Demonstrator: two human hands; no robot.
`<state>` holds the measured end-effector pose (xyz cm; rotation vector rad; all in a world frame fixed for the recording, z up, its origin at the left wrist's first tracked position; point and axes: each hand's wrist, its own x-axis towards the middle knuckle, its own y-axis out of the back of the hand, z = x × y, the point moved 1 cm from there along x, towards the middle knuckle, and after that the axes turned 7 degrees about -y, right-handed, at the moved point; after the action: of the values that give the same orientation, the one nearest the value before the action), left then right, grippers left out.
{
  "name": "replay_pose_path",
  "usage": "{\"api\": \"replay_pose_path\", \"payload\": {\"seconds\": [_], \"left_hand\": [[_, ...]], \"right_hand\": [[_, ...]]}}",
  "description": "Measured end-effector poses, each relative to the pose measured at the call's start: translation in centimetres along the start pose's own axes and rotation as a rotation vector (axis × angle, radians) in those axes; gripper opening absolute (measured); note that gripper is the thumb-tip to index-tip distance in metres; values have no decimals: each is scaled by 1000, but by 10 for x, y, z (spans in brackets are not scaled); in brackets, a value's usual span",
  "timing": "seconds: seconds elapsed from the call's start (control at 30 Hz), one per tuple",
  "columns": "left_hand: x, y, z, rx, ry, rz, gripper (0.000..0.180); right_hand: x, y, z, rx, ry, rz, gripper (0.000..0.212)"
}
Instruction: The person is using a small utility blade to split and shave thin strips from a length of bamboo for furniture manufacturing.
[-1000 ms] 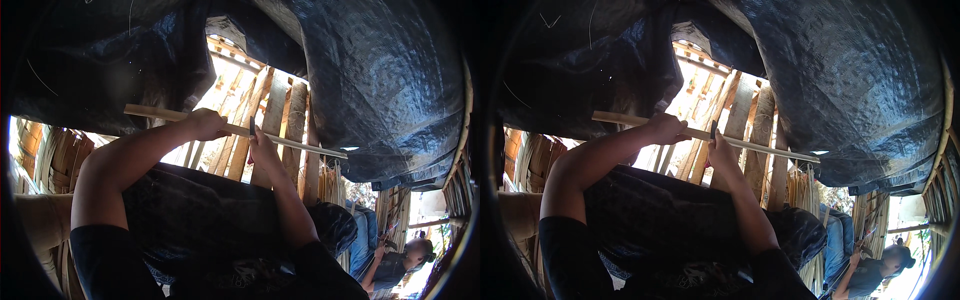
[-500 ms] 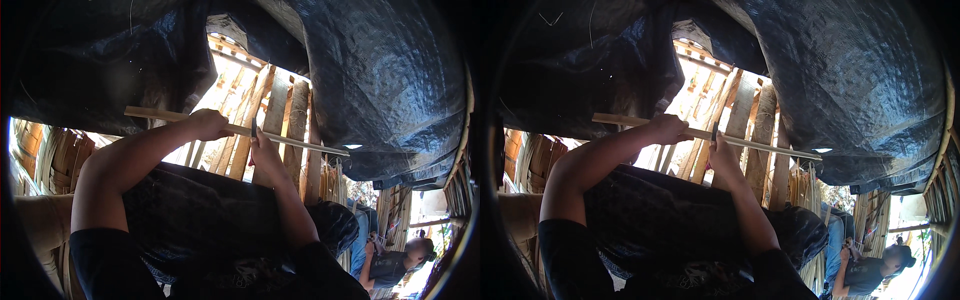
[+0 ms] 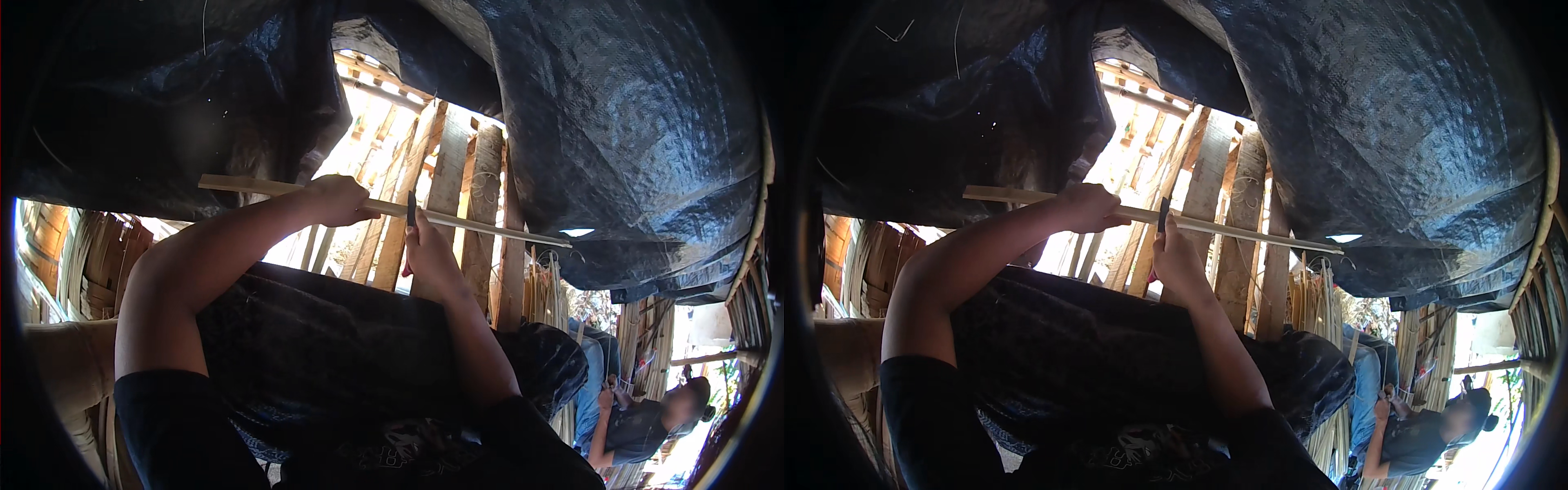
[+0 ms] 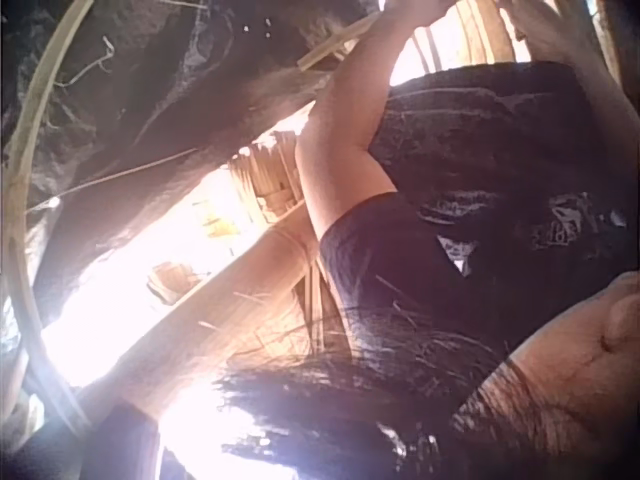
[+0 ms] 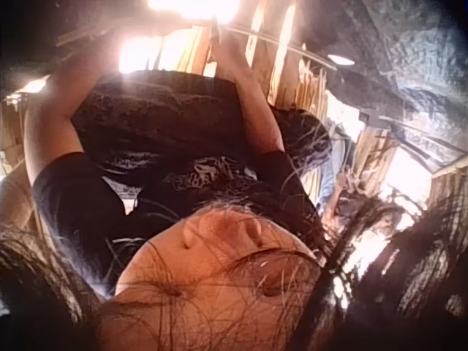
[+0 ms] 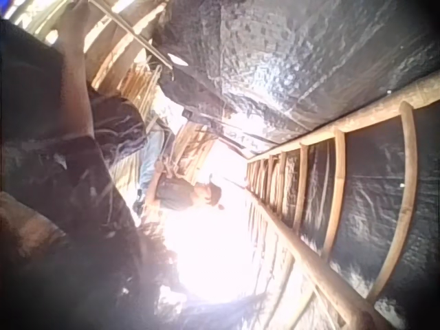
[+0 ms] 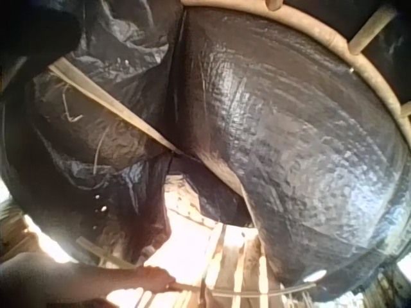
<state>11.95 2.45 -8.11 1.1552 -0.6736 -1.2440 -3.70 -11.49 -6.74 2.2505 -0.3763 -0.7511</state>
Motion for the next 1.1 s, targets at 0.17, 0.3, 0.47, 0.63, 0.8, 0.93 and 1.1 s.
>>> {"api": "replay_pose_path", "payload": {"seconds": [0.17, 0.3, 0.47, 0.63, 0.8, 0.93, 1.1], "left_hand": [[6, -2, 5, -8, -8, 12, 51], [2, -5, 2, -10, 10, -29, 51], [5, -8, 1, 24, -30, 6, 51], [-1, -2, -1, 33, -33, 44, 51], [-6, -2, 4, 35, -26, 50, 51], [0, -6, 4, 42, -25, 68, 53], [-2, -3, 1, 53, -37, 56, 51]], "right_hand": [[32, -1, 20, -52, 75, 100, 53], [5, 1, 6, -6, 20, -7, 53], [8, 2, 0, 58, -58, -28, 53], [22, -1, 16, -63, 119, 43, 54], [-4, 9, -4, 89, -16, -86, 54], [27, 5, 14, -53, 105, 62, 52], [21, 4, 28, 75, 45, -71, 52]]}}
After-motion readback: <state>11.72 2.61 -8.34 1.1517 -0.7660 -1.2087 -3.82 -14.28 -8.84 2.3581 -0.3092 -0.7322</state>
